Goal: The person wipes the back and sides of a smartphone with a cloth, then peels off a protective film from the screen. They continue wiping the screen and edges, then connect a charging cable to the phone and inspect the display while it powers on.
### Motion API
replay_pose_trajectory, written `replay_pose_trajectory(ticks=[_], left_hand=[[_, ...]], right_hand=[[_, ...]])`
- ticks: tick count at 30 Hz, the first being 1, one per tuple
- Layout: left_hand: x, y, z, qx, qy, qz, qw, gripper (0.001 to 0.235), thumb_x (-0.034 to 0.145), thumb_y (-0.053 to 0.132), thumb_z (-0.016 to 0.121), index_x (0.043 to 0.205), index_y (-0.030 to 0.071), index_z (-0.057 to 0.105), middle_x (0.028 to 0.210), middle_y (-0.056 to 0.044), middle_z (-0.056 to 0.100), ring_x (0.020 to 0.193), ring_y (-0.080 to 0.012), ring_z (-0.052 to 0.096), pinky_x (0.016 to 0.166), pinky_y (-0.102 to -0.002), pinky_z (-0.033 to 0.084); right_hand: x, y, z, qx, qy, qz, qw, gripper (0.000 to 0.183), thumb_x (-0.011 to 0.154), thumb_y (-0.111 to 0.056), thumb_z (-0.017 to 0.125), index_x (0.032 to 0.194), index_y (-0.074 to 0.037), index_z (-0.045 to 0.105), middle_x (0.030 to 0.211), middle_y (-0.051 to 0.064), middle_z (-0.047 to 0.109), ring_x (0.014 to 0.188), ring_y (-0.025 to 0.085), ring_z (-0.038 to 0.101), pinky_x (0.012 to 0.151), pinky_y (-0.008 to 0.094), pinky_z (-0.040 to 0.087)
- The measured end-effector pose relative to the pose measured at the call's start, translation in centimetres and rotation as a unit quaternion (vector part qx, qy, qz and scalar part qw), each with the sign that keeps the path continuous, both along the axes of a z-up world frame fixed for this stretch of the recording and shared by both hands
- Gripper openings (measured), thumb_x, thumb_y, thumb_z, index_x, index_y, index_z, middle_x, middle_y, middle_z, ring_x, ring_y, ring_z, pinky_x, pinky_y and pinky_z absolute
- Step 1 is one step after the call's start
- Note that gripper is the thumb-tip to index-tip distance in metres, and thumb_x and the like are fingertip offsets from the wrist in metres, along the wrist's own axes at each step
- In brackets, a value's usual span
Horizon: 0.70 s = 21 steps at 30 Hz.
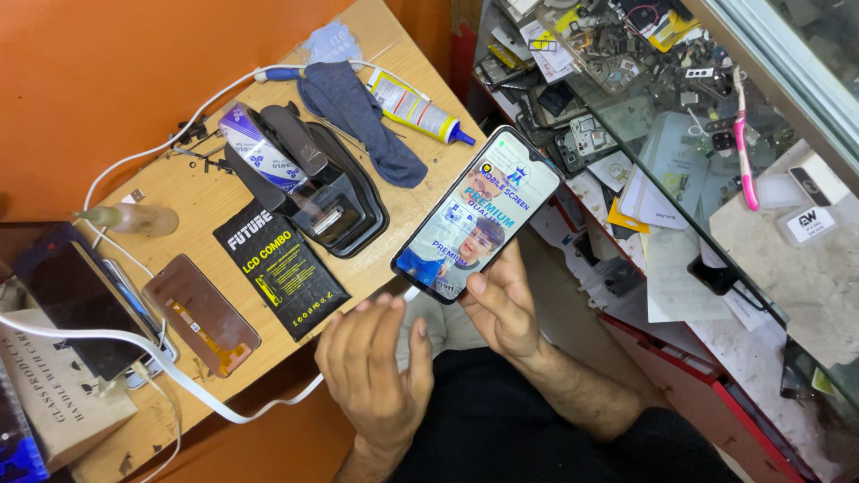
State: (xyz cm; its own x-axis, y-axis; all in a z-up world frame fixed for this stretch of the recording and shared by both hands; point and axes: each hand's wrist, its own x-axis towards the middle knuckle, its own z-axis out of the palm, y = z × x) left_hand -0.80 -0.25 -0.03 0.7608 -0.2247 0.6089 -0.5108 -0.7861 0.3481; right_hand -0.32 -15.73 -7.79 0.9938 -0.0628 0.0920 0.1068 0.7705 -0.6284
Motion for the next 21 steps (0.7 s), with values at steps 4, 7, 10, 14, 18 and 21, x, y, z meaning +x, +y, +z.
replay_pose_trajectory(ticks=[4,7,10,14,18,21], left_hand=[[-0.8,0.0,-1.8,-0.054,-0.103,-0.169,0.979,0.025,0.093,0.007,0.08,0.114,0.009,0.065,0.106,-0.003,0.064,0.097,-0.0202,0.064,0.088,-0.038,0.054],[-1.5,-0.2,-4.4,-0.064,-0.024,-0.291,0.954,0.027,0.089,0.005,0.079,0.114,0.004,0.068,0.105,-0.007,0.066,0.088,-0.0204,0.067,0.073,-0.034,0.05],[-1.7,-1.2,-8.0,-0.067,0.1,-0.311,0.943,0.028,0.084,0.005,0.079,0.11,0.005,0.07,0.097,-0.005,0.07,0.075,-0.0209,0.066,0.065,-0.034,0.05],[-1.3,-1.9,-14.1,-0.081,0.236,-0.279,0.927,0.018,0.089,0.009,0.076,0.106,0.007,0.07,0.089,-0.007,0.072,0.076,-0.0265,0.07,0.066,-0.036,0.054],[-1.1,-1.2,-20.2,-0.141,0.37,-0.18,0.901,0.014,0.093,0.017,0.068,0.105,0.011,0.071,0.091,-0.012,0.077,0.079,-0.0312,0.074,0.068,-0.039,0.058],[-0.9,-0.9,-23.8,-0.149,0.477,-0.092,0.862,0.017,0.092,0.025,0.066,0.105,0.016,0.072,0.087,-0.011,0.079,0.074,-0.0276,0.078,0.069,-0.038,0.06]], right_hand=[[0.9,-1.1,1.5,-0.007,0.011,0.003,1.0,0.088,0.099,-0.01,0.062,0.166,-0.01,0.004,0.158,0.019,0.036,0.146,0.031,0.043,0.119,0.051,0.042],[1.9,-2.9,3.2,-0.024,-0.004,0.027,0.999,0.093,0.095,-0.005,0.065,0.165,-0.012,0.004,0.153,0.02,0.04,0.136,0.034,0.053,0.107,0.051,0.054],[3.3,-5.4,5.8,-0.041,-0.022,0.034,0.998,0.099,0.09,-0.003,0.071,0.165,-0.011,0.006,0.147,0.023,0.047,0.125,0.038,0.063,0.096,0.046,0.061],[5.5,-8.4,9.6,-0.06,-0.063,0.013,0.996,0.101,0.09,-0.005,0.08,0.165,-0.004,0.013,0.145,0.025,0.055,0.122,0.039,0.067,0.094,0.039,0.063],[8.0,-10.7,12.5,-0.005,-0.105,0.027,0.994,0.093,0.095,-0.002,0.078,0.166,0.0,0.018,0.147,0.027,0.054,0.125,0.039,0.065,0.095,0.036,0.062],[9.5,-11.8,13.9,0.006,-0.123,0.03,0.992,0.085,0.099,0.0,0.074,0.164,0.002,0.019,0.147,0.027,0.053,0.127,0.038,0.064,0.098,0.034,0.061]])
